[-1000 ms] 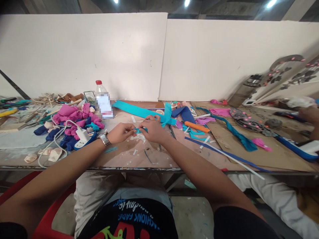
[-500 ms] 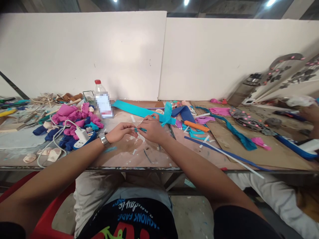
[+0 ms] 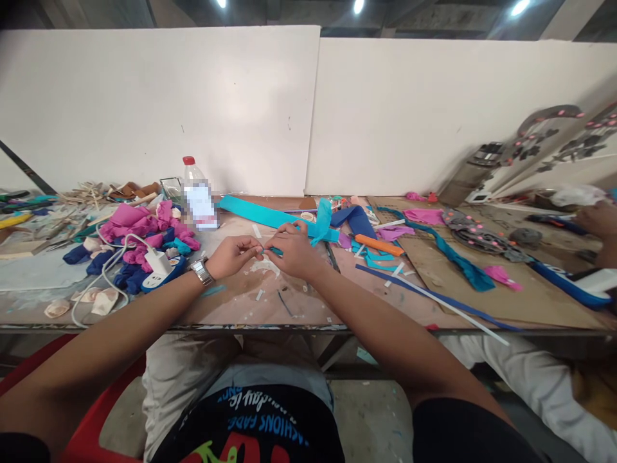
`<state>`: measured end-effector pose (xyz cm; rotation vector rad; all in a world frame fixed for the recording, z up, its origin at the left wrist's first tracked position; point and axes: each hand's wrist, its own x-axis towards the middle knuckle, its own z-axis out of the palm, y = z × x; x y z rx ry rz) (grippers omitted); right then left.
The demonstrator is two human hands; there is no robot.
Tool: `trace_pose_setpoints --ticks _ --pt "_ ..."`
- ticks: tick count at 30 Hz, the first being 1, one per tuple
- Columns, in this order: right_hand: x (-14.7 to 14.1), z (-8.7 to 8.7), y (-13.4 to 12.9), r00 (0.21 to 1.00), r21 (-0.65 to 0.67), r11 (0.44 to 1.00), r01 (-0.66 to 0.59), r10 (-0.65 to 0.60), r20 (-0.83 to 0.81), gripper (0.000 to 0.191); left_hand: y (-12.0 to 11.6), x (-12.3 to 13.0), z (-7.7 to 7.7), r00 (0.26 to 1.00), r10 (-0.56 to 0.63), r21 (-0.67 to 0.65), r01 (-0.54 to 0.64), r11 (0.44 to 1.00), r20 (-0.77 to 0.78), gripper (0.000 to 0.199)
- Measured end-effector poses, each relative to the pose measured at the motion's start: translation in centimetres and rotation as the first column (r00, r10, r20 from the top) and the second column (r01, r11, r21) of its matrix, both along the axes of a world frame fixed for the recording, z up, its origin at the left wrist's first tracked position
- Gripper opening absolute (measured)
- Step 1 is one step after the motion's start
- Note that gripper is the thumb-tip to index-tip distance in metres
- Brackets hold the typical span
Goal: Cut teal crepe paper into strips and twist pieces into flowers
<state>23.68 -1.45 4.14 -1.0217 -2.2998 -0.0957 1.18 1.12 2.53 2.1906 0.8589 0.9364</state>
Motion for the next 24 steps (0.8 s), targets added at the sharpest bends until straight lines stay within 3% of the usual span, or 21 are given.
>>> trace_pose_setpoints --ticks 11,14,17,21,24 --pt "-0.18 0.07 0.21 0.995 -0.058 0.998 -0.002 -0.004 -0.097 0.017 -0.34 0.05 0.13 0.988 0.121 0.36 -0.078 0.93 -0.1 0.028" --pt "-0.28 0.12 0.21 0.995 -0.078 0.997 -0.013 0.005 -0.103 0.016 -0.46 0.13 0.15 0.985 0.135 0.404 -0.082 0.911 -0.105 0.027" --pt "-0.33 0.2 0.16 0.993 -0.078 0.997 -0.017 0.008 -0.115 0.014 -0.6 0.17 0.27 0.991 0.112 0.344 -0.082 0.935 -0.067 0.03" --pt "-0.26 0.15 0.18 0.994 -0.055 0.999 -0.002 -0.004 -0.107 0.012 -0.48 0.18 0.15 0.999 0.037 0.109 -0.038 0.993 0.011 0.027" --pt "-0.21 -0.03 0.27 0.995 -0.039 0.999 0.002 -0.006 -0.099 0.013 -0.22 0.25 -0.11 0.997 -0.014 -0.025 0.016 1.0 0.072 0.029"
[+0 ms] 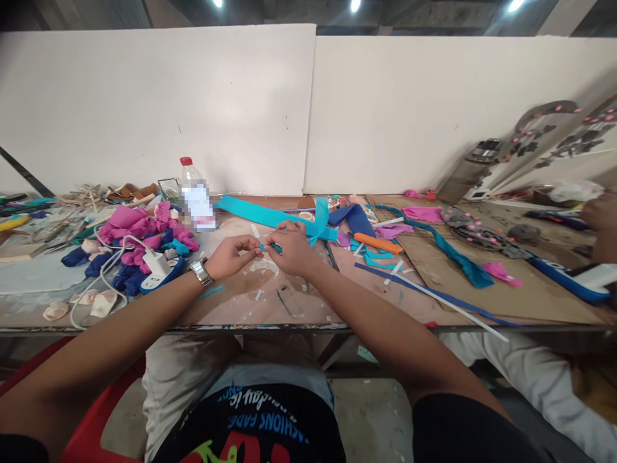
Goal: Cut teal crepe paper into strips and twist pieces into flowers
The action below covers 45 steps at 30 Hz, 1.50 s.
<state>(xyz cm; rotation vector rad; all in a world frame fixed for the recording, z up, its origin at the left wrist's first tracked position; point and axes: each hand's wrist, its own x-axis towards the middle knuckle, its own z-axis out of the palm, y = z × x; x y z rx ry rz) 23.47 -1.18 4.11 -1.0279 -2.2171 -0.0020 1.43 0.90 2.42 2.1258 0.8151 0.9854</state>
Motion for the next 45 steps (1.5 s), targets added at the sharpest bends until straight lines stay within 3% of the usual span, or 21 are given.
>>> trace_pose_setpoints --ticks 11,16,21,26,34,40,45 --pt "0.14 -0.31 0.22 1.0 0.056 0.998 -0.006 0.006 0.006 0.014 0.26 0.14 -0.6 0.998 0.035 -0.06 -0.032 0.998 0.056 0.04" --pt "0.13 -0.3 0.13 0.998 0.082 0.997 -0.005 0.0 0.06 0.015 0.13 0.34 -0.25 0.996 -0.009 -0.184 0.025 0.983 0.091 0.05" --pt "0.24 -0.38 0.21 0.993 0.096 0.994 -0.046 0.034 0.115 0.021 0.42 0.44 -0.28 0.989 0.013 -0.366 0.043 0.93 0.148 0.056" --pt "0.29 -0.59 0.29 0.994 0.09 0.995 -0.051 0.042 0.097 0.025 0.56 0.53 -0.26 0.984 0.029 -0.434 0.05 0.9 0.174 0.055" --pt "0.23 -0.36 0.05 0.996 0.089 0.995 -0.045 0.037 0.087 0.026 0.57 0.46 -0.19 0.983 0.059 -0.42 0.02 0.908 0.174 0.045" --pt "0.19 -0.35 -0.09 0.995 0.087 0.996 -0.012 0.003 0.098 0.024 0.63 0.58 -0.47 0.979 0.043 -0.478 0.058 0.877 0.199 0.046" --pt "0.07 -0.4 -0.06 0.994 0.087 0.996 0.008 -0.017 0.105 0.02 0.72 0.53 -0.58 0.992 0.029 -0.371 0.02 0.928 0.126 0.048"
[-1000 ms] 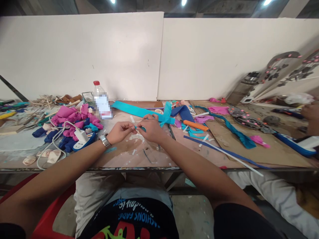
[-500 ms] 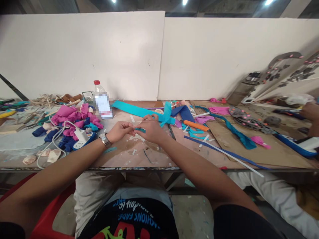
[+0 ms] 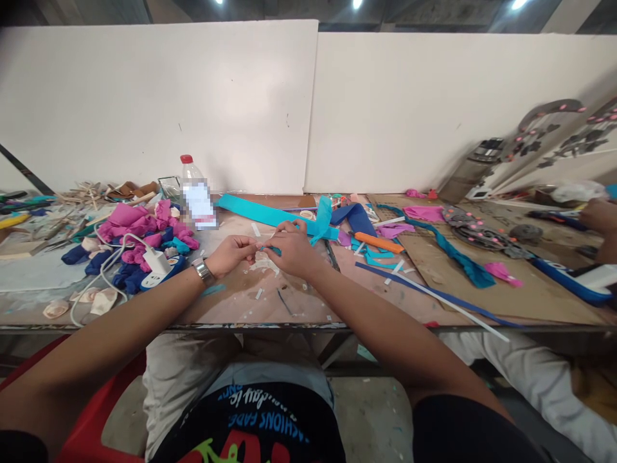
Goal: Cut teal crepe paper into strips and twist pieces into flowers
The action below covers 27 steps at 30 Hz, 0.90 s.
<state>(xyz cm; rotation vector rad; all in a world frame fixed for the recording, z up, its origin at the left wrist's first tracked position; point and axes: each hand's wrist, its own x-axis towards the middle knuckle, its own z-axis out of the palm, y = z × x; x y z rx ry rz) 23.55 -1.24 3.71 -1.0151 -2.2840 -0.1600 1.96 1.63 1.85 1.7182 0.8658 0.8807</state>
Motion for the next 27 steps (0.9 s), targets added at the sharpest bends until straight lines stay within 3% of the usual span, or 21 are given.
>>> trace_pose_setpoints --ticks 6,11,13,15,17,20,23,27 --pt "0.0 0.0 0.1 0.999 0.008 1.0 0.018 -0.018 -0.037 0.016 -0.5 0.0 0.1 0.992 0.075 0.279 -0.043 0.959 -0.103 0.049" --pt "-0.1 0.1 0.1 0.997 -0.031 0.999 -0.012 0.009 -0.083 0.019 -1.1 -0.1 0.7 0.969 0.177 0.564 -0.05 0.824 -0.173 0.043" --pt "-0.1 0.2 0.1 0.995 -0.058 0.998 -0.015 0.009 -0.099 0.019 -1.2 -0.3 0.8 0.963 0.192 0.616 -0.038 0.787 -0.187 0.041" --pt "-0.1 0.2 0.1 0.995 -0.075 0.997 -0.012 0.004 -0.103 0.018 -1.1 -0.3 0.8 0.96 0.195 0.616 -0.032 0.787 -0.199 0.042" --pt "0.0 0.1 0.2 0.995 -0.067 0.998 -0.014 0.007 -0.098 0.016 -0.8 -0.3 0.6 0.967 0.158 0.53 -0.029 0.848 -0.2 0.049" --pt "0.1 0.1 0.2 0.998 -0.041 0.999 -0.027 0.025 -0.065 0.014 -0.4 0.0 0.1 0.994 -0.022 0.171 0.041 0.984 -0.111 0.062" --pt "0.1 0.1 0.1 0.999 -0.033 0.999 -0.041 0.041 -0.01 0.016 -0.2 0.4 -0.4 0.991 -0.125 -0.171 0.132 0.976 0.054 0.059" --pt "0.1 0.2 -0.1 0.998 -0.021 0.998 -0.056 0.057 0.029 0.02 -0.2 0.4 -0.5 0.986 -0.102 -0.268 0.133 0.954 0.129 0.049"
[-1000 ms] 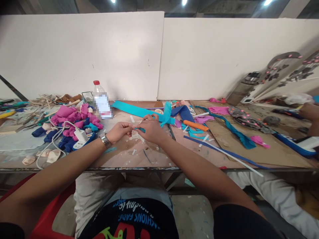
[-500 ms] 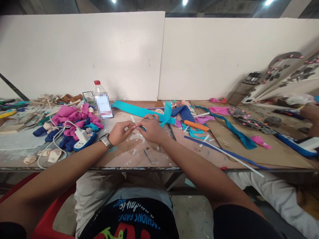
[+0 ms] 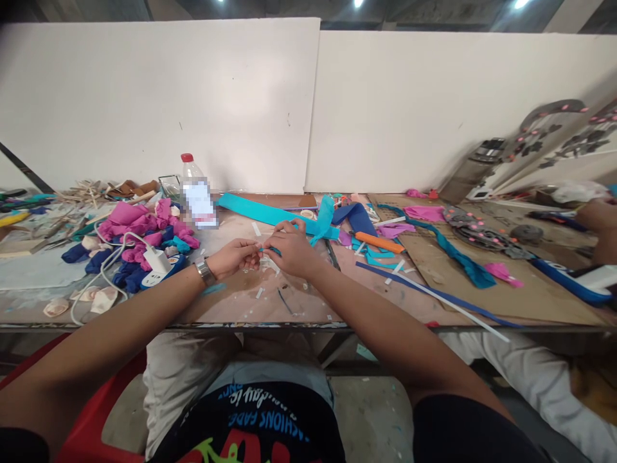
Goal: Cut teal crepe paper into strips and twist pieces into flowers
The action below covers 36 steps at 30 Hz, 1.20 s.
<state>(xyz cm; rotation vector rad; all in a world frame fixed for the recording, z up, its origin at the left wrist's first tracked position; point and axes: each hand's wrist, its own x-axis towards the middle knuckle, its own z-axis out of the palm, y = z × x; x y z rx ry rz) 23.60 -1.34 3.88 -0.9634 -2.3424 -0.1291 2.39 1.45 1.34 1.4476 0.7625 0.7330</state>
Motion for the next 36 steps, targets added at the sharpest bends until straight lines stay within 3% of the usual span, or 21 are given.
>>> trace_pose_setpoints --ticks 2,4,5,7,10,12,14,16,21,28,36 --pt "0.0 0.0 0.0 1.0 0.003 1.0 -0.002 0.002 0.003 0.02 0.0 -0.2 0.2 0.999 -0.007 0.058 0.01 0.998 -0.036 0.05" --pt "0.0 -0.1 0.0 1.0 0.0 1.0 0.005 -0.005 -0.01 0.019 -0.1 -0.4 0.5 0.992 0.007 0.229 0.022 0.973 -0.125 0.051" --pt "-0.1 -0.1 0.0 1.0 -0.008 1.0 0.012 -0.012 -0.02 0.019 -0.1 -0.5 0.7 0.983 0.04 0.35 0.026 0.936 -0.179 0.051" --pt "-0.1 -0.1 0.1 0.998 -0.04 0.999 0.032 -0.034 -0.044 0.02 -0.4 -0.7 1.0 0.954 0.152 0.592 0.033 0.805 -0.259 0.048" --pt "-0.2 0.0 0.2 0.995 -0.113 0.993 0.038 -0.048 -0.087 0.019 -0.6 -0.9 1.4 0.91 0.291 0.797 0.067 0.6 -0.296 0.04" --pt "-0.2 0.1 0.2 0.992 -0.155 0.988 0.023 -0.042 -0.121 0.016 -0.7 -1.0 1.5 0.9 0.318 0.844 0.095 0.527 -0.3 0.037" --pt "-0.2 0.2 0.2 0.989 -0.173 0.985 0.01 -0.035 -0.142 0.015 -0.6 -1.0 1.4 0.898 0.322 0.86 0.107 0.499 -0.299 0.036" --pt "-0.2 0.2 0.2 0.987 -0.163 0.986 0.013 -0.038 -0.154 0.014 -0.6 -0.9 1.3 0.9 0.326 0.856 0.091 0.509 -0.29 0.035" --pt "-0.1 0.1 0.2 0.982 -0.128 0.991 0.028 -0.051 -0.182 0.011 -0.7 -0.9 1.1 0.932 0.273 0.802 0.029 0.596 -0.237 0.027" --pt "-0.1 -0.1 0.3 0.983 -0.173 0.985 -0.003 -0.028 -0.18 0.014 -0.1 -1.1 0.9 0.946 0.27 0.799 -0.022 0.601 -0.177 0.028" --pt "-0.1 0.1 0.2 0.978 -0.173 0.985 0.023 -0.058 -0.199 0.015 -0.3 -0.9 0.7 0.942 0.31 0.705 -0.13 0.697 -0.132 0.035"
